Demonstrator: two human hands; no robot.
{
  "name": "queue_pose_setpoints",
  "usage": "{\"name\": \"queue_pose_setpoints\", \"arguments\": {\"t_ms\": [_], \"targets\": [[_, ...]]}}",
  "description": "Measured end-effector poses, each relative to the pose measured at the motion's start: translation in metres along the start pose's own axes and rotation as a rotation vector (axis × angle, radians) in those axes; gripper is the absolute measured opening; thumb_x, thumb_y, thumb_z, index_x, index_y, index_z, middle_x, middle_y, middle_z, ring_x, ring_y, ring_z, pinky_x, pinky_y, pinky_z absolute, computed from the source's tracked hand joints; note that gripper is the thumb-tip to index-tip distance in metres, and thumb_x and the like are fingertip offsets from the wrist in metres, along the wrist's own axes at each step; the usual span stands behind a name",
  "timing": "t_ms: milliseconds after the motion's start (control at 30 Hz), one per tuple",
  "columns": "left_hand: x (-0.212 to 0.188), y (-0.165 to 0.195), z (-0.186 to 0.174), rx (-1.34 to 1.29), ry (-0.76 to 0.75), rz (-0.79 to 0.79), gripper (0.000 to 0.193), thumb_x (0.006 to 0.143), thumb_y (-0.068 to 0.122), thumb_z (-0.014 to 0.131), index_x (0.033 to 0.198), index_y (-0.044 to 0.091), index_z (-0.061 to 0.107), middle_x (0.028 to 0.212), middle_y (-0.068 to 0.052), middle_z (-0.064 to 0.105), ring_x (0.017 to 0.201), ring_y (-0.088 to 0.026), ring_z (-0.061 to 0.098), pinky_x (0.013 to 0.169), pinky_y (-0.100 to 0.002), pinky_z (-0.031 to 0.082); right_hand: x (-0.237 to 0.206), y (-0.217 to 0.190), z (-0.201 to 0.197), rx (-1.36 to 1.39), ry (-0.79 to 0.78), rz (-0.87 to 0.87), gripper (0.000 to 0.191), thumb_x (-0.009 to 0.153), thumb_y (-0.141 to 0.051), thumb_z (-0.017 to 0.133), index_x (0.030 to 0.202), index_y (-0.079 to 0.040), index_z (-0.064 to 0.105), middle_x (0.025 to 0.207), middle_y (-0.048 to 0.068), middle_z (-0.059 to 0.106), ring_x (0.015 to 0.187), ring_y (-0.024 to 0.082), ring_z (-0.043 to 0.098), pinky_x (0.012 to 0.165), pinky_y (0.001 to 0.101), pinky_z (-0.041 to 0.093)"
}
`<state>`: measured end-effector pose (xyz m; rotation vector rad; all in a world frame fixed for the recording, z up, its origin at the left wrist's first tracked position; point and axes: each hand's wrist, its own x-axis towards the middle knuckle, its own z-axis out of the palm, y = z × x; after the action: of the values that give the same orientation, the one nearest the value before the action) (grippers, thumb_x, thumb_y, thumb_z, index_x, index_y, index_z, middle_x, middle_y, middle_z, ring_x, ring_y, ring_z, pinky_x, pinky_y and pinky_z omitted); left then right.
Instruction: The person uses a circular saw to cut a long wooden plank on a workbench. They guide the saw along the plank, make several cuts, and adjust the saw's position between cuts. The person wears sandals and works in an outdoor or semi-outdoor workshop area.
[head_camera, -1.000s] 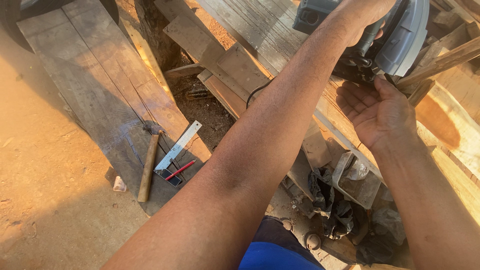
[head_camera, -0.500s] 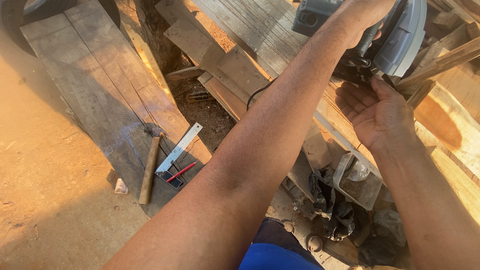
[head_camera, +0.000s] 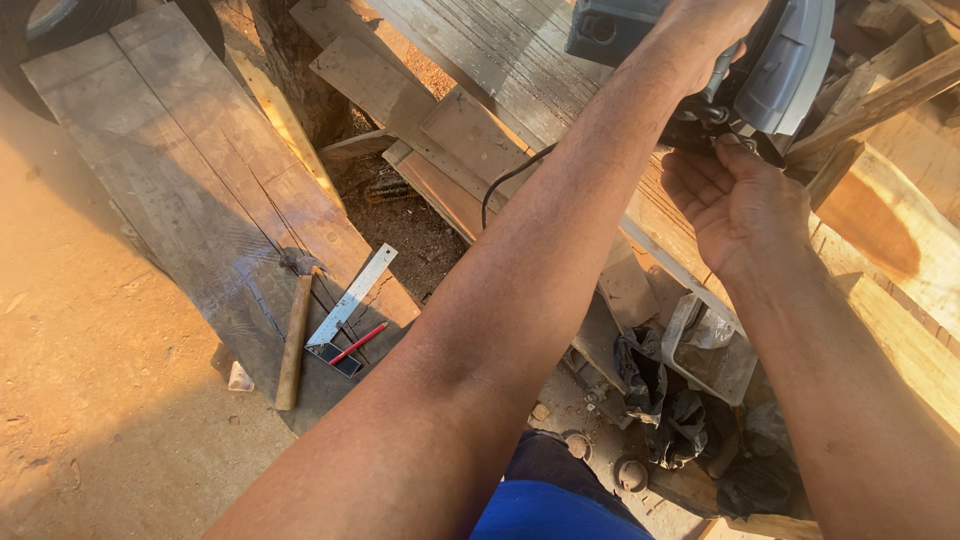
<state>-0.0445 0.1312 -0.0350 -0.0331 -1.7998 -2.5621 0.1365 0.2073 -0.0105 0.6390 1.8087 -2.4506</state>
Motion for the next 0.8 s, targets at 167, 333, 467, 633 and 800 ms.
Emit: {"name": "queue_pose_setpoints", "arguments": {"t_ms": [167, 333, 467, 633, 800], "targets": [[-0.006, -0.014, -0.005, -0.035, 0.039, 0.021, 0.035, 0.086, 0.034, 0.066, 0.083, -0.001, 0.065, 0.061, -0.007, 0.06, 0.052, -0.017, 0.065, 0.045, -0.037, 0.057, 0.001, 0.009, -0.004, -0.031, -0.009, -0.02, 0.022, 0.101, -0.009, 0.06, 0.117, 0.006, 0.061, 0.109, 0.023, 0.075, 0.101, 0.034, 0.077, 0.09, 0.0458, 0.066], [-0.01, -0.022, -0.007, -0.048, 0.067, 0.04, 0.035, 0.086, 0.033, 0.066, 0.083, -0.001, 0.064, 0.061, -0.007, 0.06, 0.052, -0.017, 0.065, 0.046, -0.037, 0.056, -0.005, 0.014, 0.0, -0.086, -0.051, -0.062, 0.025, 0.099, -0.014, 0.065, 0.117, 0.004, 0.063, 0.106, 0.022, 0.074, 0.096, 0.032, 0.078, 0.085, 0.0441, 0.068], [-0.01, -0.023, -0.005, -0.052, 0.075, 0.055, 0.034, 0.086, 0.033, 0.066, 0.082, -0.001, 0.064, 0.061, -0.007, 0.059, 0.052, -0.017, 0.065, 0.046, -0.037, 0.056, -0.007, 0.013, -0.001, -0.122, -0.036, -0.097, 0.029, 0.099, -0.018, 0.068, 0.117, 0.005, 0.064, 0.105, 0.022, 0.074, 0.093, 0.031, 0.078, 0.082, 0.0432, 0.07], [-0.01, -0.022, -0.003, -0.059, 0.081, 0.064, 0.033, 0.086, 0.032, 0.066, 0.082, -0.001, 0.063, 0.061, -0.007, 0.059, 0.052, -0.017, 0.064, 0.046, -0.037, 0.056, -0.001, 0.015, -0.007, -0.144, -0.007, -0.131, 0.028, 0.099, -0.016, 0.068, 0.114, 0.006, 0.062, 0.102, 0.022, 0.074, 0.088, 0.032, 0.079, 0.078, 0.0439, 0.07], [-0.015, -0.017, -0.001, -0.071, 0.087, 0.075, 0.032, 0.086, 0.031, 0.066, 0.081, 0.0, 0.063, 0.061, -0.006, 0.059, 0.052, -0.017, 0.064, 0.046, -0.037, 0.055, 0.009, 0.016, -0.013, -0.136, 0.048, -0.105, 0.022, 0.096, -0.013, 0.067, 0.111, 0.004, 0.064, 0.096, 0.021, 0.075, 0.083, 0.03, 0.08, 0.076, 0.0433, 0.07]]}}
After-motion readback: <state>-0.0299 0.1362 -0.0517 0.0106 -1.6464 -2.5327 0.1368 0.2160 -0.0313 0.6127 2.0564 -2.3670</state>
